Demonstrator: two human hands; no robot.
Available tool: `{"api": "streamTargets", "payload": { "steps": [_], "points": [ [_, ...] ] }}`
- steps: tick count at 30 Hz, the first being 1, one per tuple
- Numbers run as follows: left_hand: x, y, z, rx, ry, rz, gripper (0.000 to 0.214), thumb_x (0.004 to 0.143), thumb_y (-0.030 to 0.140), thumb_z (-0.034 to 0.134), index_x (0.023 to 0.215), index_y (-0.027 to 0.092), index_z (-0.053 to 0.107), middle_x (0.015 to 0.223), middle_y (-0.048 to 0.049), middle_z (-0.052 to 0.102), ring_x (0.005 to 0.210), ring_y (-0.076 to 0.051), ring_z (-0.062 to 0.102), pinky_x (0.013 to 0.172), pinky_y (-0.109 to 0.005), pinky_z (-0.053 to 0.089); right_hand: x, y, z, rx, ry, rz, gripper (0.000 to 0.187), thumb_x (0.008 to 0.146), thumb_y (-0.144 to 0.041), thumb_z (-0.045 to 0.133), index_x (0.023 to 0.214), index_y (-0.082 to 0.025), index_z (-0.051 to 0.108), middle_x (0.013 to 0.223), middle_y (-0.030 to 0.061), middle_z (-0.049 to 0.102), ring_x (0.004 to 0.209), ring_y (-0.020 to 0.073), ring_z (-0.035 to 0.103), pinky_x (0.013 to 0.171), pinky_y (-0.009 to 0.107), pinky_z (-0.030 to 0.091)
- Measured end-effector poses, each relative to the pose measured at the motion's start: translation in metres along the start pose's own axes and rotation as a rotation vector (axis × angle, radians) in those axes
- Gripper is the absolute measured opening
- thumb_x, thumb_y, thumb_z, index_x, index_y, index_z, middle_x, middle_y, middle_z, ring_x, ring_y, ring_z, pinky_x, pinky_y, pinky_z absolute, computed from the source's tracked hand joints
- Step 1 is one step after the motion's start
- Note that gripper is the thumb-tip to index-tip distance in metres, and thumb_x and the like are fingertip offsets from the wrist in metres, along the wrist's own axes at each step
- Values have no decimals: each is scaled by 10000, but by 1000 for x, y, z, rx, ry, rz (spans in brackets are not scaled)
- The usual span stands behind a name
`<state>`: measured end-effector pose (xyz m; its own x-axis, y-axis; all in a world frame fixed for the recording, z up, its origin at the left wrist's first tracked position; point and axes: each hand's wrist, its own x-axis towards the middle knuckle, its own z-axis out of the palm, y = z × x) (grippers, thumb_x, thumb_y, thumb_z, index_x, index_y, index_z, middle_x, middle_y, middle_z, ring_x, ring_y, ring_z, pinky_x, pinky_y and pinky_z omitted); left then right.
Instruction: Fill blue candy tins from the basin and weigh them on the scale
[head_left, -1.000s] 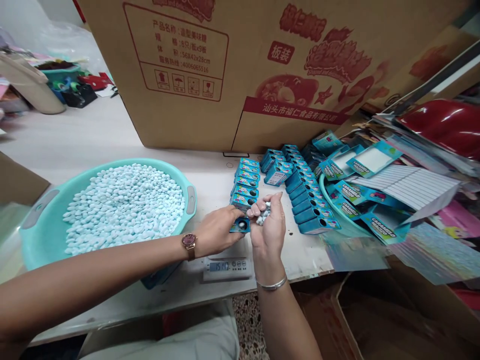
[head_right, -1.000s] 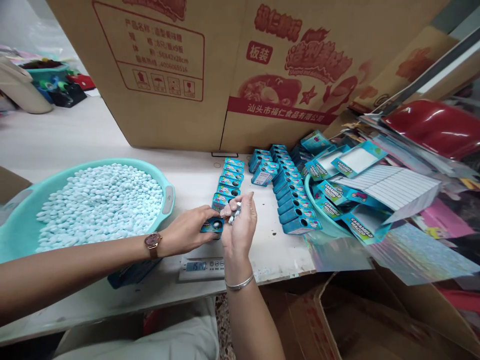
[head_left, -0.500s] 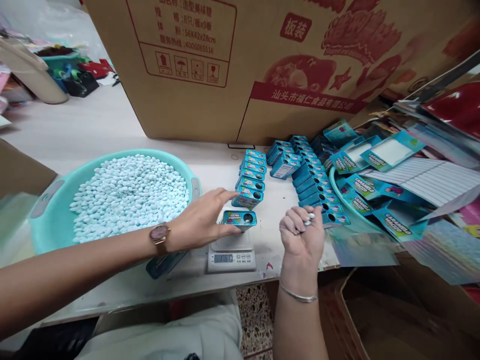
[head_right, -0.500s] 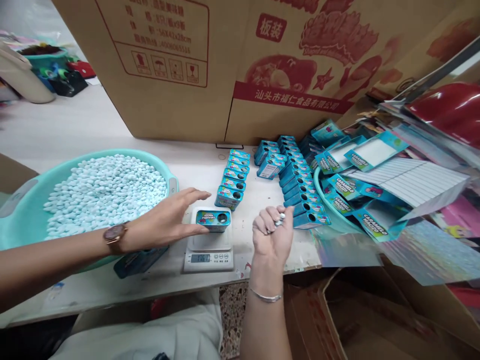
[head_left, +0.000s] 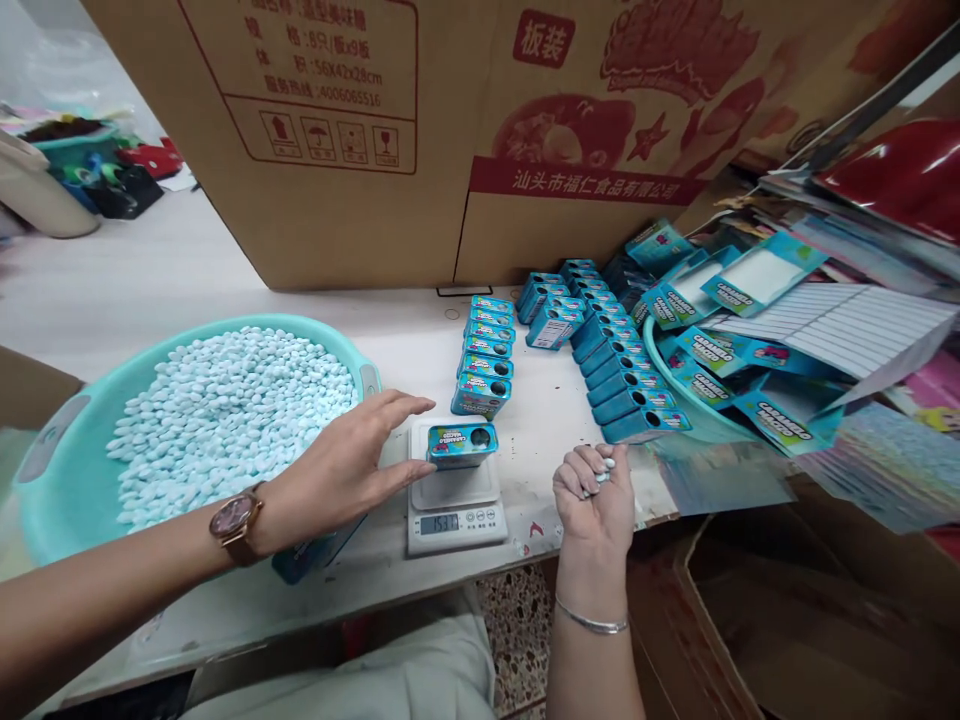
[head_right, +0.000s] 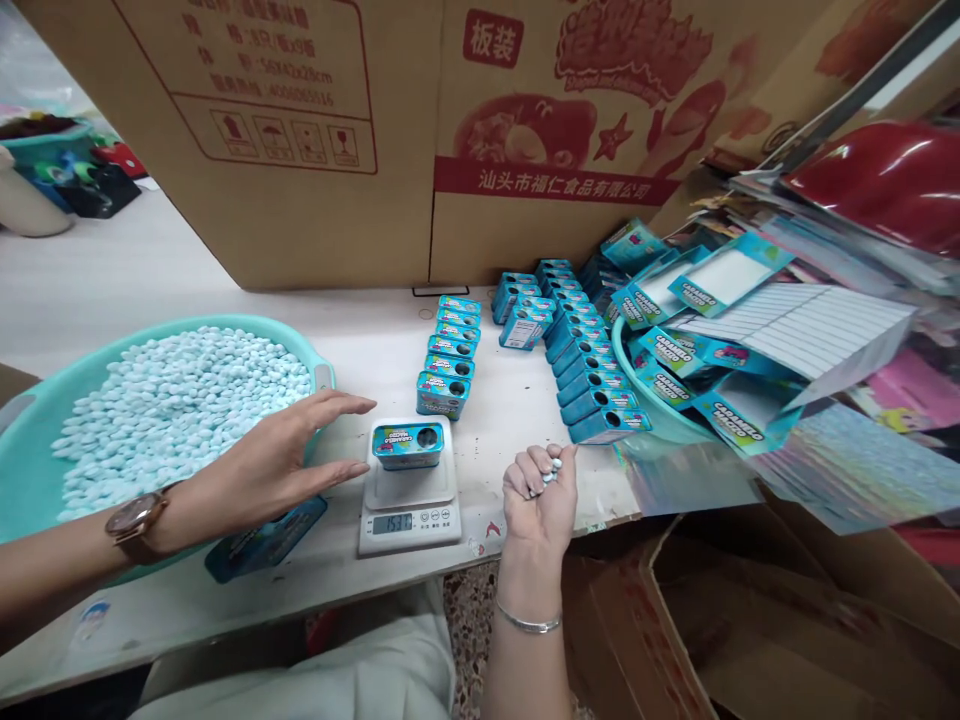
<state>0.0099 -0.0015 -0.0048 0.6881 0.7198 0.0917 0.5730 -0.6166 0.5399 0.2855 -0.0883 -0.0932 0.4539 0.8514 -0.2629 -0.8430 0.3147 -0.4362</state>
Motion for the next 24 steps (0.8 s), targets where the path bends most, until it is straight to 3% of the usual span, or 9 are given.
{"api": "streamTargets", "payload": {
  "steps": [13, 17, 21, 24],
  "points": [
    [28, 25, 20, 37, -90, 99, 532, 852, 338, 593, 1332, 231, 388, 1309, -84, 487, 1167, -238, 488, 968, -399, 448, 1, 13, 0, 60, -5, 45, 240, 814, -332, 660, 701, -192, 501, 533, -101, 417, 360, 28, 310, 331, 153, 228],
    [34, 41, 24, 90, -36, 170, 383, 881, 303, 553, 1248, 219, 483, 1178, -79, 552, 1081, -239, 516, 918, -400, 462, 1, 24, 24, 57, -2, 68, 273, 814, -366, 656, 687, -196, 484, 524, -102, 401, 370, 31, 326, 341, 142, 255],
    [46, 63, 33, 163, -22, 319, 237, 933, 264, 448, 1123, 189, 570, 1012, -77, 598, 955, -219, 542, 825, -371, 481, -4, 39, 56, 158, 96, 136, 281, 833, -366, 628, 669, -199, 473, 536, -87, 440, 468, 52, 468, 467, 161, 426],
    [55, 73, 45, 279, -63, 355, 215, 936, 244, 433, 1038, 163, 604, 940, -76, 617, 882, -213, 554, 784, -365, 489, -12, 48, 71, 254, 163, 194, 282, 828, -386, 630, 670, -199, 488, 564, -66, 506, 564, 67, 553, 586, 181, 496]
  ]
}}
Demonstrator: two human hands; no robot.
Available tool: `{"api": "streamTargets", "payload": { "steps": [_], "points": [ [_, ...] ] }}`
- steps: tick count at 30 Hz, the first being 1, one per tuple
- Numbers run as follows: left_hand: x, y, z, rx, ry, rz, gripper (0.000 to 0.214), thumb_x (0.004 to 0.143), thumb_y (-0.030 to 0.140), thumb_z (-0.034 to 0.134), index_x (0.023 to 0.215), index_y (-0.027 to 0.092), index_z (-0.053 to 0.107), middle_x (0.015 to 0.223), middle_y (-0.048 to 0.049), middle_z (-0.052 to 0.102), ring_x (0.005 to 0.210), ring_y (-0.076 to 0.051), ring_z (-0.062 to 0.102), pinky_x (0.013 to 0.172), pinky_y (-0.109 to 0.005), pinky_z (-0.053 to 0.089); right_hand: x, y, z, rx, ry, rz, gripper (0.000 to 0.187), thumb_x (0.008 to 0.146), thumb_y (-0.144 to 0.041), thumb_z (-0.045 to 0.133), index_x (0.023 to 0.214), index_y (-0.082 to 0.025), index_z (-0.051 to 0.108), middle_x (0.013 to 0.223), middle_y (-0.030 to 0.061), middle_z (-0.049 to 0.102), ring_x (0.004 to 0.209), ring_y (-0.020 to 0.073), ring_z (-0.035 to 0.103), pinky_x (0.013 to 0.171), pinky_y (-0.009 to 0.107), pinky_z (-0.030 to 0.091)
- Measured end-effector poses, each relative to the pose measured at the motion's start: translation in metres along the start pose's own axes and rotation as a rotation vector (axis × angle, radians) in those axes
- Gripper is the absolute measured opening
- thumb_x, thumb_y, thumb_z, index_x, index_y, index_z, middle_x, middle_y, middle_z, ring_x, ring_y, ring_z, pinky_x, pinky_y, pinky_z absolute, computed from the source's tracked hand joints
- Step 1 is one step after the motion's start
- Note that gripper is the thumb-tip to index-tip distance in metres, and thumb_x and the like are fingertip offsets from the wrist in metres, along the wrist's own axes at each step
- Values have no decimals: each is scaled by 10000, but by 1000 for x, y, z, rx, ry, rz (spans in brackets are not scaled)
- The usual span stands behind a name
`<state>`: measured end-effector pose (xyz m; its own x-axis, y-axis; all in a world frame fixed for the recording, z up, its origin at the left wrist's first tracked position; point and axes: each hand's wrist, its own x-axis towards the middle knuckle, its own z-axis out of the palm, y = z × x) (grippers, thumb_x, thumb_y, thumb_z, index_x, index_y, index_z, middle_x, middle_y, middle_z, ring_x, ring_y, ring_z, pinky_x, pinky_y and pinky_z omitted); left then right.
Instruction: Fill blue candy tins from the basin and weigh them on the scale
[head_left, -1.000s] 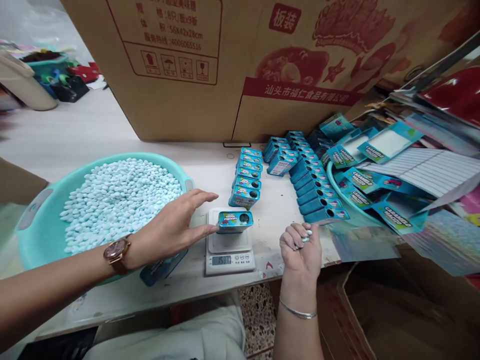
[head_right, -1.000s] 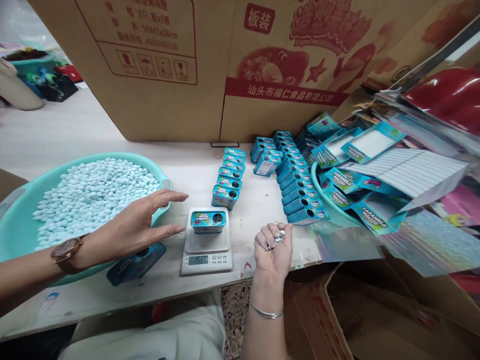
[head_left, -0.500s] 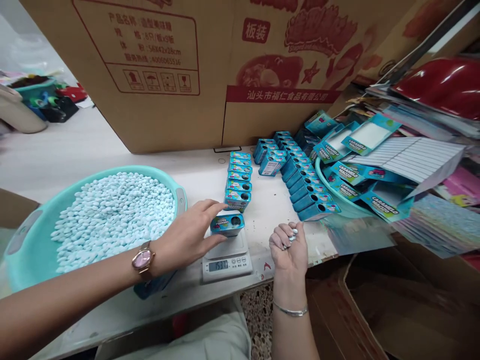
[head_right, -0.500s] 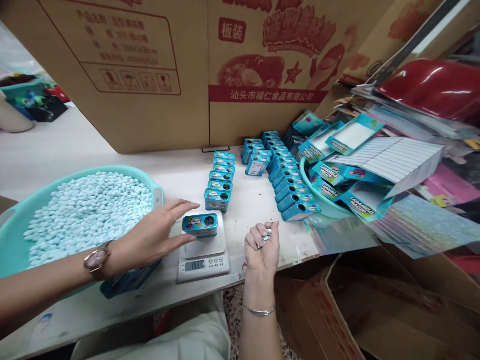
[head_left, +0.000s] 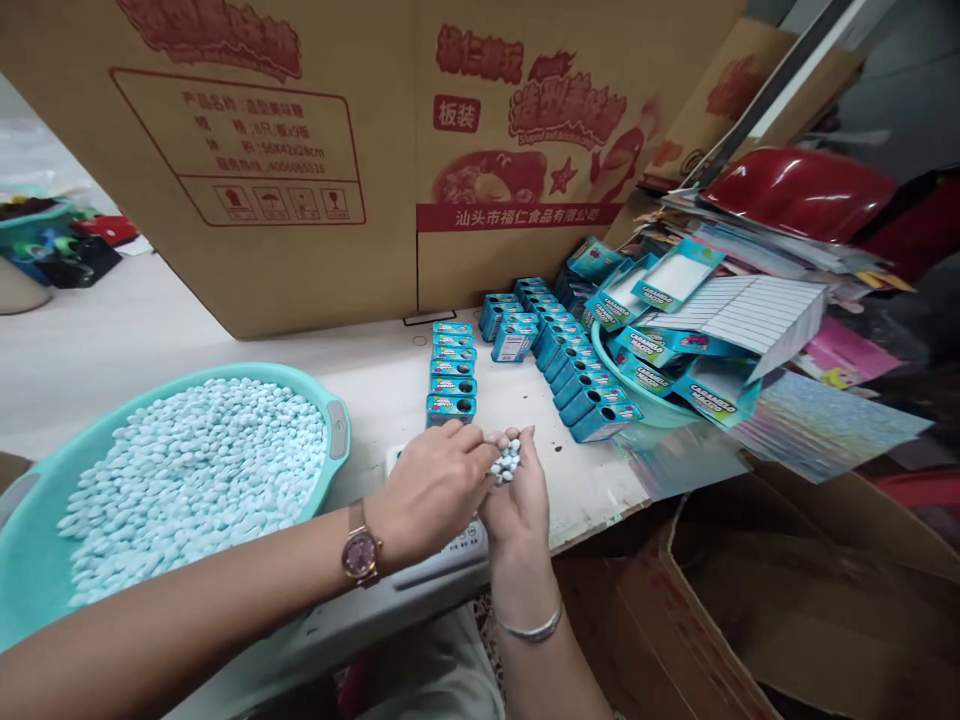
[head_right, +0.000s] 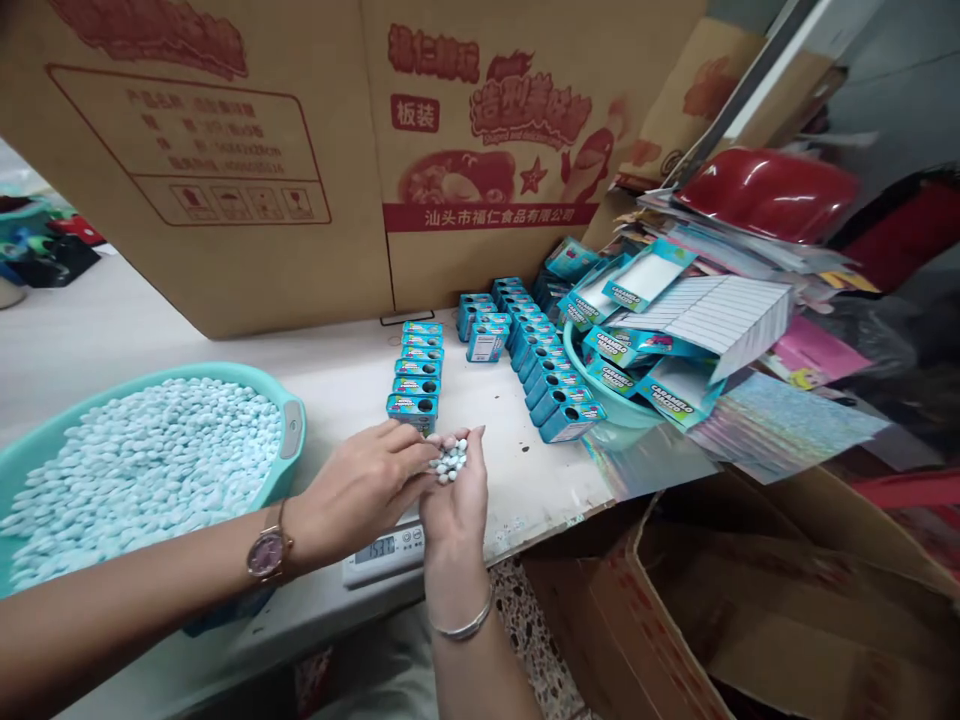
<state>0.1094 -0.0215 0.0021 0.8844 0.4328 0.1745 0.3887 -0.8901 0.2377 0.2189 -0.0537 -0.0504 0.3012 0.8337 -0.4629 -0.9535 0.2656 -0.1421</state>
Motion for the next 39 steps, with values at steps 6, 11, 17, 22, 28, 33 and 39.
{"api": "streamTargets", "payload": {
  "steps": [6, 11, 17, 22, 28, 33, 39],
  "points": [
    [2, 7, 20, 107, -95, 85, 169, 909, 149, 467, 842, 144, 622, 934, -80, 652, 877, -218, 584, 823, -378, 496, -8, 7, -5, -47, -15, -13, 335, 717, -424, 733, 642, -207, 489, 574, -80, 539, 602, 74, 582, 676, 210, 518],
    [4, 12, 17, 106, -178, 111, 159, 897, 148, 500, 822, 145, 640, 917, -82, 667, 847, -216, 602, 778, -360, 507, -12, 6, -10, -45, 7, -15, 360, 702, -456, 739, 616, -204, 496, 564, -71, 541, 571, 89, 580, 652, 237, 527],
    [9, 18, 15, 100, -211, 72, 154, 866, 110, 496, 844, 138, 645, 1043, -110, 655, 881, -242, 606, 695, -359, 507, -18, 4, -14, -30, 103, 35, 262, 722, -384, 737, 680, -192, 564, 650, -43, 619, 604, 98, 617, 608, 224, 532],
    [1, 8, 4, -196, -67, 3, 199, 929, 211, 455, 875, 188, 646, 920, -39, 654, 882, -180, 598, 769, -300, 490, -18, -4, -12, 39, 63, 53, 211, 827, -299, 634, 665, -190, 553, 608, -36, 574, 592, 85, 590, 599, 209, 535],
    [-11, -28, -21, -247, 121, -194, 186, 930, 267, 484, 879, 205, 653, 902, -34, 633, 893, -183, 565, 817, -323, 454, -14, -23, -24, 64, -8, -22, 193, 815, -277, 643, 678, -187, 539, 609, -50, 539, 587, 68, 553, 614, 207, 529],
    [-13, -40, -3, -155, 65, -157, 199, 924, 285, 490, 886, 204, 667, 909, -44, 631, 902, -198, 545, 810, -334, 443, -8, -28, -35, 67, -54, -41, 193, 776, -257, 675, 687, -181, 522, 606, -65, 492, 537, 52, 498, 510, 164, 461],
    [-20, -56, -17, -218, 195, -268, 259, 927, 347, 481, 824, 193, 662, 847, -35, 636, 843, -181, 566, 783, -315, 438, -8, -35, -48, -6, 72, -116, 154, 787, -239, 643, 715, -174, 524, 656, -34, 525, 597, 76, 524, 560, 196, 492]
  ]
}}
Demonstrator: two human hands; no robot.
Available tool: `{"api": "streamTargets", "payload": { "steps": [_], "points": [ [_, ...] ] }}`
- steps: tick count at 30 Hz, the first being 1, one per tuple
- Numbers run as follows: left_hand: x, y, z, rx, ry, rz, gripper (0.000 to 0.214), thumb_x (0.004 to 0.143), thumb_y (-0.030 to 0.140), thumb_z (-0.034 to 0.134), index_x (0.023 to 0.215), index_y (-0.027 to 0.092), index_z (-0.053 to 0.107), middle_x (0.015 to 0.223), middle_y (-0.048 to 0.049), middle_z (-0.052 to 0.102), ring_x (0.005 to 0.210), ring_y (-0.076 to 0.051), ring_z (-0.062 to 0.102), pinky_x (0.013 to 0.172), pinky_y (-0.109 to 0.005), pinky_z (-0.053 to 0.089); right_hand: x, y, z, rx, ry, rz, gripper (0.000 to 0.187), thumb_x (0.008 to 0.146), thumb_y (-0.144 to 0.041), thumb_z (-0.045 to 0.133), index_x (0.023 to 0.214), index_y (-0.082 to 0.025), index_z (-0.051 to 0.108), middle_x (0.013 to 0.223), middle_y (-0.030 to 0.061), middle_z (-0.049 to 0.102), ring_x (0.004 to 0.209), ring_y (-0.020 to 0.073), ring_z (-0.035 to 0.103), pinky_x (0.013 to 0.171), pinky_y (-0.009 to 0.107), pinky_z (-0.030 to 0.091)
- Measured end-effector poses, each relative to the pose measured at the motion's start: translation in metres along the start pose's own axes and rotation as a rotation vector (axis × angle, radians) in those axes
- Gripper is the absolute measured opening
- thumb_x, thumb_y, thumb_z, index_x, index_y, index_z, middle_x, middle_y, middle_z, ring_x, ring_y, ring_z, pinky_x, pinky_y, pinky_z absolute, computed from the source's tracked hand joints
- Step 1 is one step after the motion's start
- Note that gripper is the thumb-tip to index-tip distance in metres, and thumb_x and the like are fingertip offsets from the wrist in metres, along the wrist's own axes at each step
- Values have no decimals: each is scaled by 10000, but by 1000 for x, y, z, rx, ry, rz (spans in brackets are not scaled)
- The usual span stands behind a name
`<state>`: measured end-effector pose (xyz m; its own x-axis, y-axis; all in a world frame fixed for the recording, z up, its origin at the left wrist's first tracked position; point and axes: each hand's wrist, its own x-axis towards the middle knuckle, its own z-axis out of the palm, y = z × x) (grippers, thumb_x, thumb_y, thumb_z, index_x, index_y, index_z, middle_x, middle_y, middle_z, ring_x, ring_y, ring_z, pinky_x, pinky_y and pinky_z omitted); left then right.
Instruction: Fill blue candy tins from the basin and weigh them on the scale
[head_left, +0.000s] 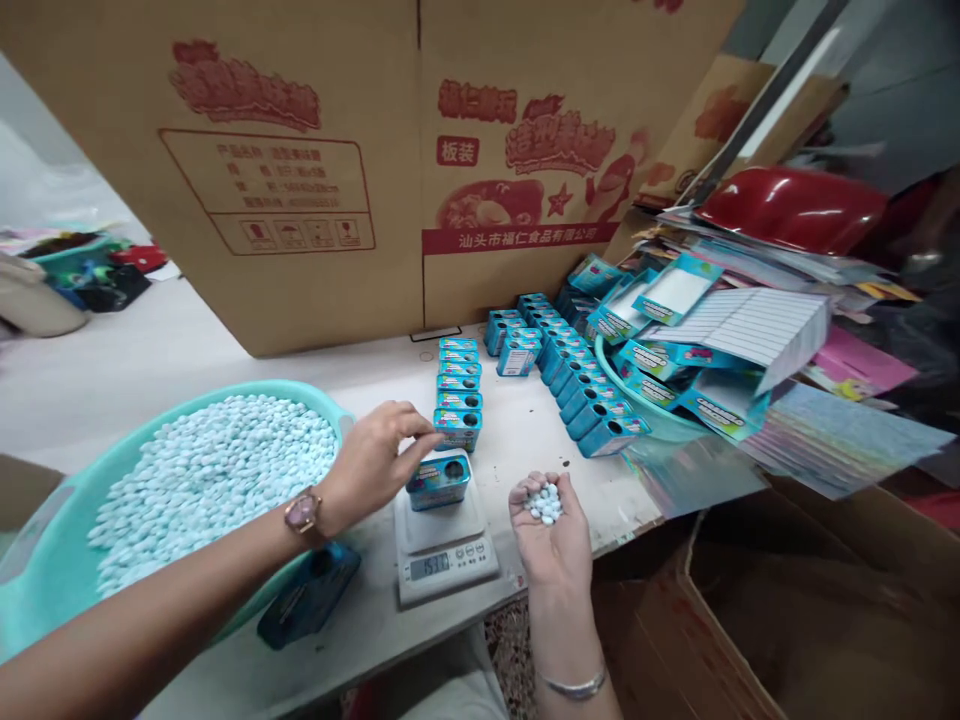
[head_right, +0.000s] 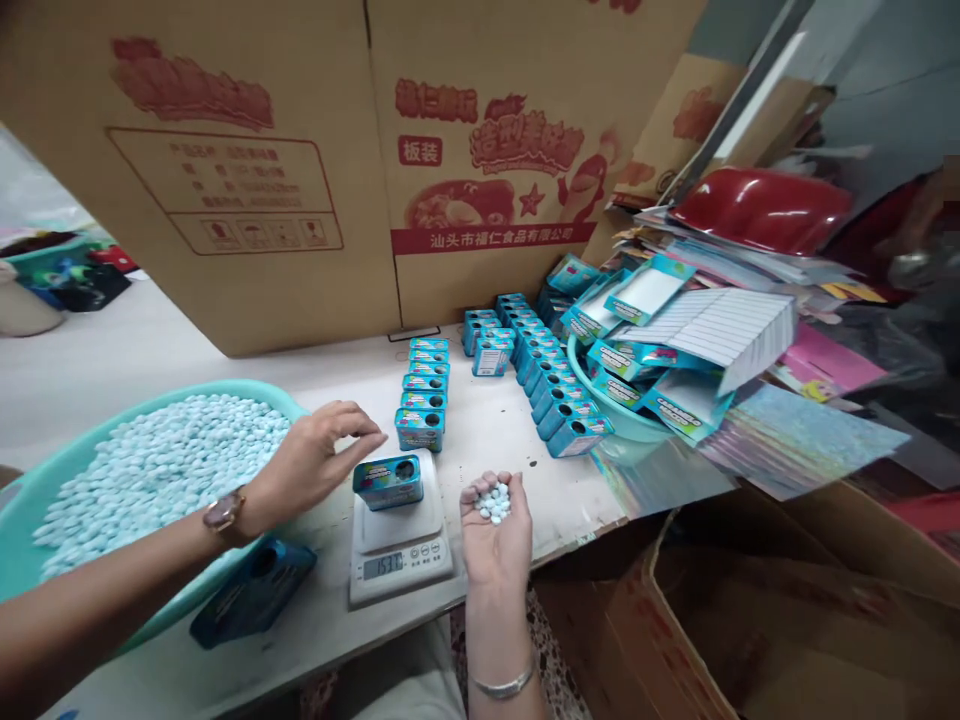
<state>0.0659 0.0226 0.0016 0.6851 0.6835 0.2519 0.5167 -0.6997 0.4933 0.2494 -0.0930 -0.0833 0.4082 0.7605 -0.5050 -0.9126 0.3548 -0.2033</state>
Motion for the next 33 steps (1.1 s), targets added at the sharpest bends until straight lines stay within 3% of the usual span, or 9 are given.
{"api": "streamTargets", "payload": {
  "steps": [3, 7, 13, 18, 21, 24, 28, 30, 33],
  "points": [
    [-12, -14, -23, -18, -17, -99, 262, 924, 391, 475, 931, 204, 658, 924, -31, 654, 847, -175, 587, 763, -309, 447, 1, -5, -8, 1, 39, 4, 134, 813, -222, 593, 714, -168, 521, 667, -20, 518, 601, 84, 516, 539, 196, 483],
    [-45, -28, -42, 67, -71, -131, 381, 882, 452, 530, 1161, 198, 576, 1107, -68, 629, 1007, -223, 573, 867, -361, 448, 3, -6, -16, 15, 3, 27, 138, 815, -207, 578, 705, -171, 504, 627, -39, 463, 518, 73, 445, 446, 169, 403],
    [-74, -22, -44, 198, -146, -104, 481, 878, 459, 530, 1264, 175, 488, 1183, -113, 585, 1083, -269, 535, 918, -410, 434, 1, 5, -14, 9, -36, 60, 138, 793, -188, 605, 718, -179, 490, 619, -50, 438, 473, 68, 395, 402, 166, 339],
    [-52, 0, -1, 279, -171, 28, 536, 784, 448, 652, 1210, 164, 495, 1132, -106, 602, 1051, -279, 538, 908, -413, 427, -4, 21, -6, -8, -55, 103, 139, 793, -180, 601, 724, -184, 481, 620, -54, 431, 460, 67, 379, 393, 169, 319],
    [-36, 2, 16, 359, -197, 50, 353, 734, 378, 684, 991, 159, 578, 977, -95, 654, 981, -285, 565, 978, -493, 355, -8, 15, -6, -21, -73, 101, 141, 780, -160, 607, 727, -185, 479, 618, -55, 431, 456, 68, 382, 393, 170, 317],
    [-26, -9, 5, 375, -163, 7, 191, 707, 298, 654, 842, 180, 588, 867, -74, 672, 941, -276, 578, 1032, -562, 262, -8, -6, -14, -24, -58, 49, 136, 771, -132, 599, 733, -184, 479, 620, -52, 439, 456, 69, 397, 396, 169, 327],
    [-13, -37, -21, 473, -101, -108, 189, 701, 270, 607, 870, 185, 609, 826, -80, 679, 952, -282, 580, 1052, -592, 198, -3, -32, -27, -11, 0, -19, 138, 767, -116, 578, 724, -185, 467, 612, -50, 437, 447, 71, 397, 390, 168, 330],
    [0, -53, -21, 506, -107, -141, 206, 685, 220, 594, 885, 176, 620, 807, -90, 682, 953, -289, 586, 1053, -611, 176, 0, -32, -28, -5, 7, -27, 139, 763, -112, 575, 724, -185, 463, 611, -49, 436, 447, 71, 395, 392, 169, 334],
    [23, -76, -6, 522, -132, -174, 208, 659, 159, 594, 863, 154, 635, 776, -107, 685, 935, -306, 599, 1042, -638, 171, 1, -22, -24, -12, -13, -10, 155, 751, -104, 586, 725, -184, 456, 615, -49, 438, 452, 69, 398, 394, 164, 331]
  ]
}}
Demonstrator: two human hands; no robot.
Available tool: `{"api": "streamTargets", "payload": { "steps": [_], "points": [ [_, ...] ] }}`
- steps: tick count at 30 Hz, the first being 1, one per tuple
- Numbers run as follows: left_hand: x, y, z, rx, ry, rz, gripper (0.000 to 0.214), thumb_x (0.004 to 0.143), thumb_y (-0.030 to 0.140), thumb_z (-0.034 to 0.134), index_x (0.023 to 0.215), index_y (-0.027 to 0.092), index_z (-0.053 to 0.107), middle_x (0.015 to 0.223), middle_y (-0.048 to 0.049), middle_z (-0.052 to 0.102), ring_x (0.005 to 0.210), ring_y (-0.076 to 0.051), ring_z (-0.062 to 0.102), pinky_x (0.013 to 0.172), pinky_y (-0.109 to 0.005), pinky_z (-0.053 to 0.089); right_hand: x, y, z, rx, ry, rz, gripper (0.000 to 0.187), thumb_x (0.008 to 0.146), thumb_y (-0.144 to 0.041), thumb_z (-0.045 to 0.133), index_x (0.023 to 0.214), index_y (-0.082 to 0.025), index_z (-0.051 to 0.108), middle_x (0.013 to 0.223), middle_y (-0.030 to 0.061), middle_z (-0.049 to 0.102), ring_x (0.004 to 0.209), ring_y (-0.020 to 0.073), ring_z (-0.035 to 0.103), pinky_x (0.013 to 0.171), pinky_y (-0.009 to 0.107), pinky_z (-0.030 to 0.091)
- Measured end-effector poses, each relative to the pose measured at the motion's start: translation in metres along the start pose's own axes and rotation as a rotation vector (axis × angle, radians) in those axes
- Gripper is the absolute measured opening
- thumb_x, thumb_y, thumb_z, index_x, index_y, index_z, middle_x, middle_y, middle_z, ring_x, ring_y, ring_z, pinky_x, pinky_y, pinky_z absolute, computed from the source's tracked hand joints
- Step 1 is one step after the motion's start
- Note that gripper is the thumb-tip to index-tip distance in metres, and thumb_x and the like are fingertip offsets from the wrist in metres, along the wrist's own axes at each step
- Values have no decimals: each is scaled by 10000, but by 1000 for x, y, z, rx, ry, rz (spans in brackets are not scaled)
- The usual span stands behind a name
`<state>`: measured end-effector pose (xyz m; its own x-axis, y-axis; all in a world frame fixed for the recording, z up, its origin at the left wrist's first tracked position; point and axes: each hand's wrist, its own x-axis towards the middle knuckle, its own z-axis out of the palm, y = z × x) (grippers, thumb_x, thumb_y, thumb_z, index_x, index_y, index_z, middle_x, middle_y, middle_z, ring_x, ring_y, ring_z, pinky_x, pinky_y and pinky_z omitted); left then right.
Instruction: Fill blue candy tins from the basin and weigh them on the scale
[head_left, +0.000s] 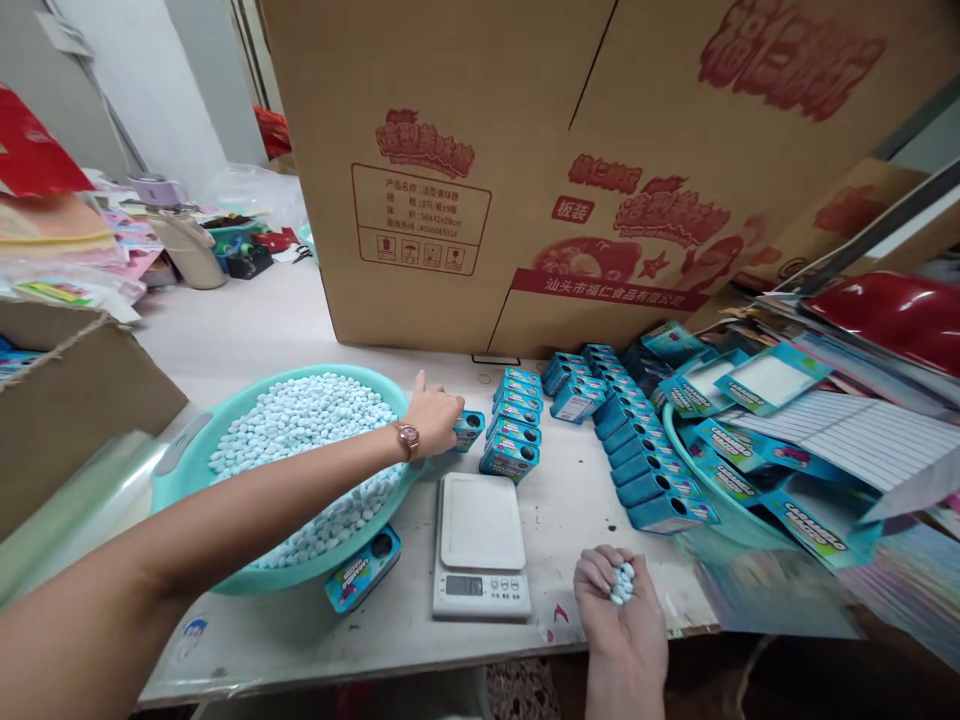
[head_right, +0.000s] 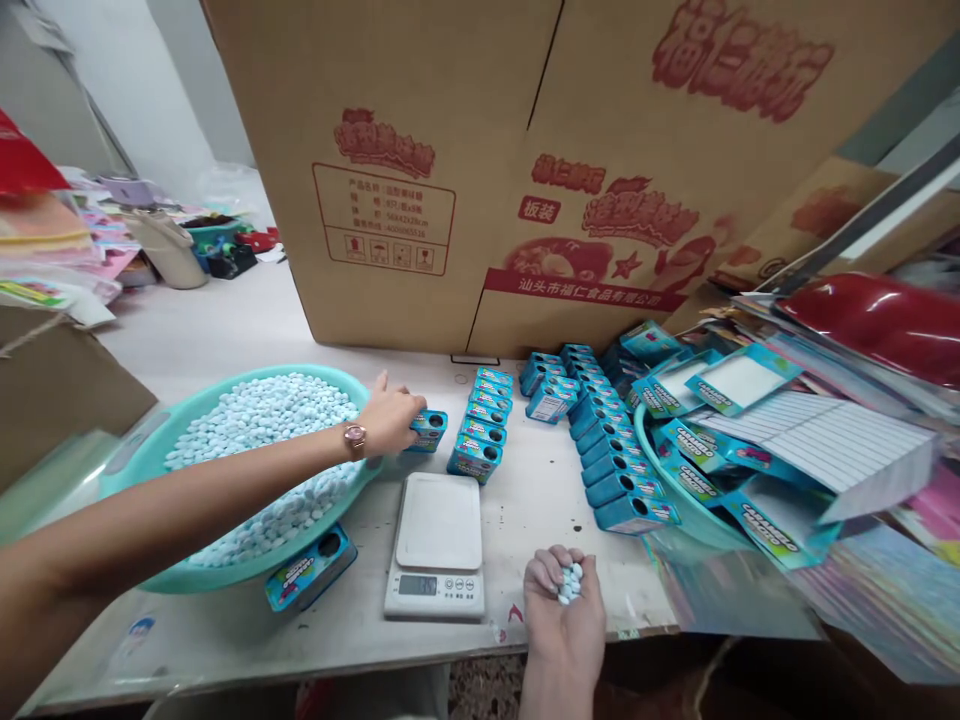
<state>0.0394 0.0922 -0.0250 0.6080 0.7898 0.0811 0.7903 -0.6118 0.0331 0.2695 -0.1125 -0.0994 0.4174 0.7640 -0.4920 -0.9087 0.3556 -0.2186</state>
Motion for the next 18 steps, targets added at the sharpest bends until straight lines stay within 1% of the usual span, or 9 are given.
{"api": "streamTargets", "payload": {
  "steps": [3, 5, 7, 9, 11, 13, 14, 16, 18],
  "points": [
    [14, -2, 11, -2, -27, -20, 219, 686, 162, 613, 902, 140, 641, 819, -115, 692, 947, -306, 606, 1049, -627, 188, -1, 7, 5, -17, -39, 24, 172, 737, -96, 599, 731, -183, 451, 622, -52, 442, 454, 66, 401, 394, 161, 326],
    [4, -2, 5, -12, -18, -24, 343, 732, 235, 633, 1058, 131, 606, 999, -141, 677, 1065, -317, 563, 1066, -611, 188, -1, 5, 3, -25, -54, 25, 181, 730, -90, 603, 735, -185, 448, 626, -54, 444, 456, 65, 400, 398, 162, 330],
    [-26, 0, -9, -21, 5, -10, 542, 770, 372, 639, 1235, 129, 504, 1218, -164, 588, 1224, -325, 452, 1095, -589, 163, -1, 1, -1, -28, -57, 24, 189, 725, -81, 601, 739, -187, 445, 629, -54, 447, 464, 68, 403, 406, 166, 340],
    [-71, 3, -24, -31, 13, 47, 677, 782, 504, 612, 1326, 151, 419, 1333, -150, 507, 1320, -307, 346, 1133, -551, 104, 0, -2, -7, -27, -49, 26, 196, 720, -72, 600, 742, -189, 444, 632, -53, 452, 473, 72, 406, 413, 170, 348],
    [-121, 6, -31, -41, 15, 170, 725, 797, 554, 574, 1374, 165, 373, 1412, -149, 440, 1397, -312, 222, 1140, -565, 8, 0, 1, -10, -34, -39, 33, 202, 716, -71, 606, 748, -189, 446, 632, -52, 457, 475, 72, 408, 415, 170, 351],
    [-165, 6, -26, -38, -46, 284, 870, 755, 598, 600, 1441, 173, 275, 1483, -146, 360, 1433, -321, 124, 1125, -590, -84, 1, 10, -9, -49, -37, 52, 210, 710, -79, 623, 747, -188, 447, 627, -57, 459, 470, 68, 407, 412, 166, 346],
    [-182, 5, -21, -36, -76, 309, 964, 716, 607, 635, 1465, 167, 217, 1511, -148, 311, 1441, -320, 94, 1128, -589, -90, 0, 16, -7, -60, -45, 67, 215, 707, -87, 634, 745, -188, 448, 623, -60, 458, 466, 65, 407, 410, 163, 341],
    [-202, 0, -7, -31, -100, 318, 1012, 696, 534, 690, 1485, 182, 163, 1537, -145, 249, 1444, -308, 95, 1146, -579, -50, -1, 30, -2, -86, -78, 101, 230, 699, -108, 657, 734, -187, 445, 616, -67, 454, 459, 58, 407, 406, 158, 331],
    [-207, -5, 5, -30, -80, 320, 922, 737, 388, 687, 1484, 208, 178, 1537, -135, 247, 1441, -293, 130, 1159, -574, 12, -3, 40, 2, -114, -114, 122, 244, 691, -130, 679, 725, -185, 444, 612, -72, 454, 459, 51, 411, 407, 154, 327]
  ]
}}
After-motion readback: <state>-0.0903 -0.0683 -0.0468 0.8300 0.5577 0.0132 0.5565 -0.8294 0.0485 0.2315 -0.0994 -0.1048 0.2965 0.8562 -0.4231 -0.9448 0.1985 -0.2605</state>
